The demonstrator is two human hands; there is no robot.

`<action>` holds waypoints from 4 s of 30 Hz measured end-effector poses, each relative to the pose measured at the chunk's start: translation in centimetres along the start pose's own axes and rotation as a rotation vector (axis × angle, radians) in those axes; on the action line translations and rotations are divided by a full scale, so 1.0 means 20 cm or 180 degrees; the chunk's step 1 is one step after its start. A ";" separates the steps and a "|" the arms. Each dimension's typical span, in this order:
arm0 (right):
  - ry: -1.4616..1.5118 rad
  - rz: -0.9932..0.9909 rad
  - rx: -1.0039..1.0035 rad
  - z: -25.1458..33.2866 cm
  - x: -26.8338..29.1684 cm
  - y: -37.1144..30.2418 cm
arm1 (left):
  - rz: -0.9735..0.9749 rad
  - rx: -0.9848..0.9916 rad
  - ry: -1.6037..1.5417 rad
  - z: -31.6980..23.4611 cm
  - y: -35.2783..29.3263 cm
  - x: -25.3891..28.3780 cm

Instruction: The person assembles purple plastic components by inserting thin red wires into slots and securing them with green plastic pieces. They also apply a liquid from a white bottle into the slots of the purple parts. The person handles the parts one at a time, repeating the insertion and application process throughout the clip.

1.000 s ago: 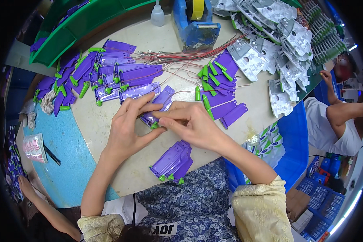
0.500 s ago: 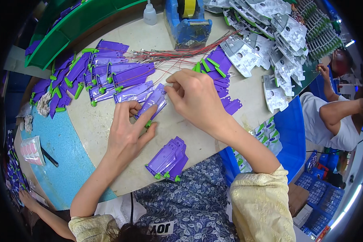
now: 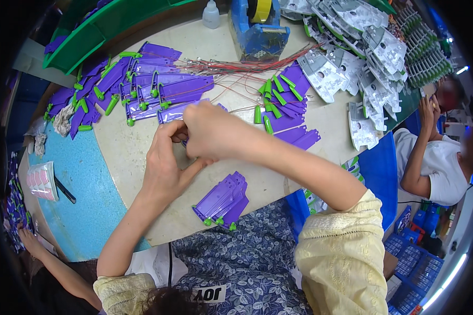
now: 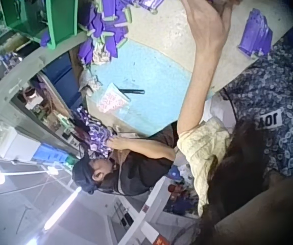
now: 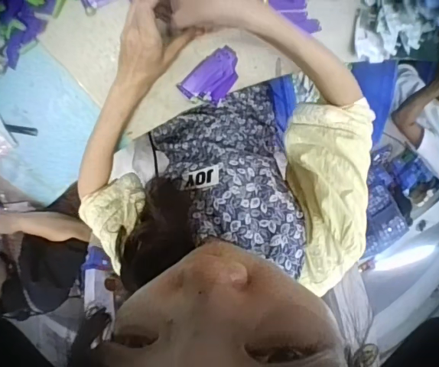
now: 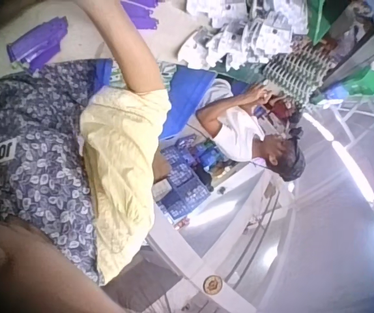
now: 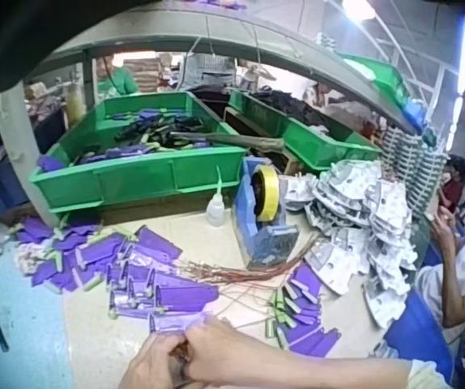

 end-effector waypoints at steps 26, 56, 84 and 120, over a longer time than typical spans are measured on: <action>-0.1598 -0.1495 0.1112 -0.01 -0.08 -0.28 | 0.0088 0.0369 -0.0020 -0.08 -0.08 0.04; -0.0153 -0.0925 0.1045 -0.13 -0.12 -0.25 | 0.0022 0.0601 -0.0634 -0.02 -0.06 0.01; -0.0783 -0.1957 0.0019 -0.18 -0.02 -0.22 | 0.0097 -0.0661 0.0444 -0.02 0.02 0.03; 0.1790 -0.3085 0.0200 -0.35 0.70 -0.20 | 0.0373 -0.0537 0.0200 -0.04 0.08 0.03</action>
Point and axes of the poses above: each hand's wrist, its own y-axis towards the middle knuckle, its own x-axis out of the back of the hand, z = x × y, the point moved 2 cm from there along y, towards the middle knuckle, and after that the axes turned 10 degrees about x, right-handed, at the moved point
